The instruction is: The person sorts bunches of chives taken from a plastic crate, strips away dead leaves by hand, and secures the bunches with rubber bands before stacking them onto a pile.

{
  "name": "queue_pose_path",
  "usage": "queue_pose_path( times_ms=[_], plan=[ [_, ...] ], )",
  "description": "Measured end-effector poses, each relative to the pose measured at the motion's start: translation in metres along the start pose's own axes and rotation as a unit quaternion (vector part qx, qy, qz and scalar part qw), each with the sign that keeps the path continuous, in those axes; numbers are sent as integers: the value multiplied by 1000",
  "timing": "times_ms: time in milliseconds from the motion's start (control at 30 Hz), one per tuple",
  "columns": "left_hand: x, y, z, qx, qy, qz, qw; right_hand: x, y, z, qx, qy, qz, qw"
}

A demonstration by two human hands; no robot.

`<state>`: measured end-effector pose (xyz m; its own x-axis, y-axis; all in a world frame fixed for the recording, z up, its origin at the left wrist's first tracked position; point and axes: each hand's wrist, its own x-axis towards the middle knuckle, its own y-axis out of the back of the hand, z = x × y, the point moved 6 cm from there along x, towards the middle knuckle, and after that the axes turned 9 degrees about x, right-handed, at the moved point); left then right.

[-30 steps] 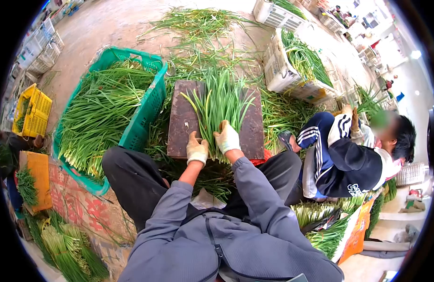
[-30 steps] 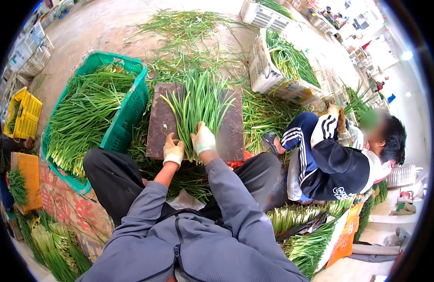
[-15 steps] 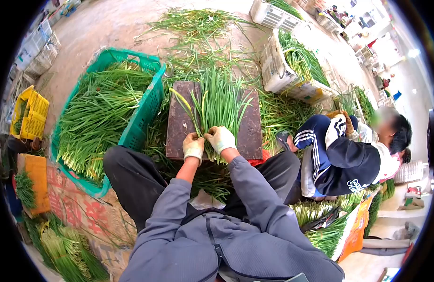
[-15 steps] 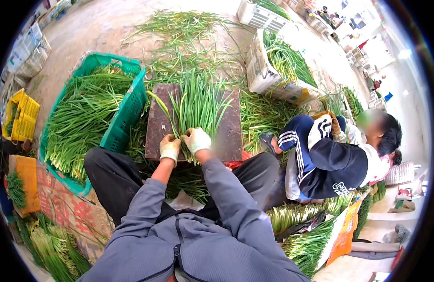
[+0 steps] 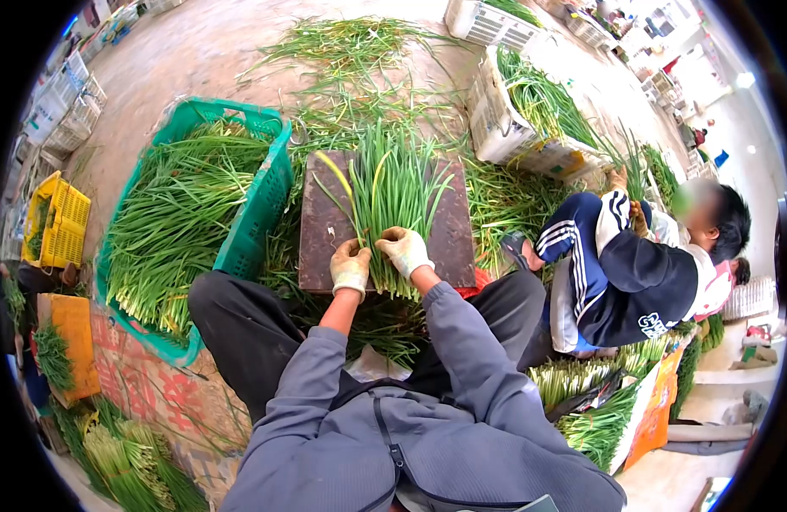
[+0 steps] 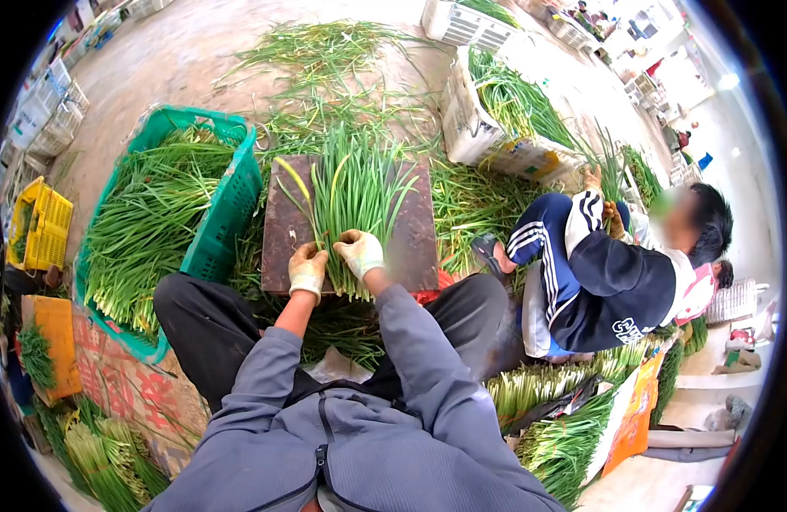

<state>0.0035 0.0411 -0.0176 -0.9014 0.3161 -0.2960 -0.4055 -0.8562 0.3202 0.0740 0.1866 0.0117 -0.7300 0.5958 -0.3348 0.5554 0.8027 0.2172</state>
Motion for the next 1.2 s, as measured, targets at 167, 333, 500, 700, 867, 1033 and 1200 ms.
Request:
queue_pose_path(
  times_ms=[167, 333, 500, 700, 867, 1033, 1200],
  plan=[
    [2, -3, 8, 32, -4, 0, 999, -11, 3, -12, 11, 5, -18, 1000],
    [6, -11, 12, 22, -15, -31, 999, -9, 5, -10, -5, 48, -27, 999],
    [9, -12, 15, 94, -15, -29, 995, -7, 6, -17, -63, 91, -18, 994],
    [13, -20, 8, 31, -35, -86, 995, -6, 2, -25, -65, 61, -6, 996],
    [-6, -10, 44, 251, -164, -90, 950, -16, 0, -27, 117, 1, -55, 992],
    [23, -2, 27, 64, -58, -162, 983, -23, 15, -22, 125, 64, -25, 990],
    [39, -25, 46, 292, -57, -114, 948, -48, 18, -19, 171, 25, -36, 984]
  ],
)
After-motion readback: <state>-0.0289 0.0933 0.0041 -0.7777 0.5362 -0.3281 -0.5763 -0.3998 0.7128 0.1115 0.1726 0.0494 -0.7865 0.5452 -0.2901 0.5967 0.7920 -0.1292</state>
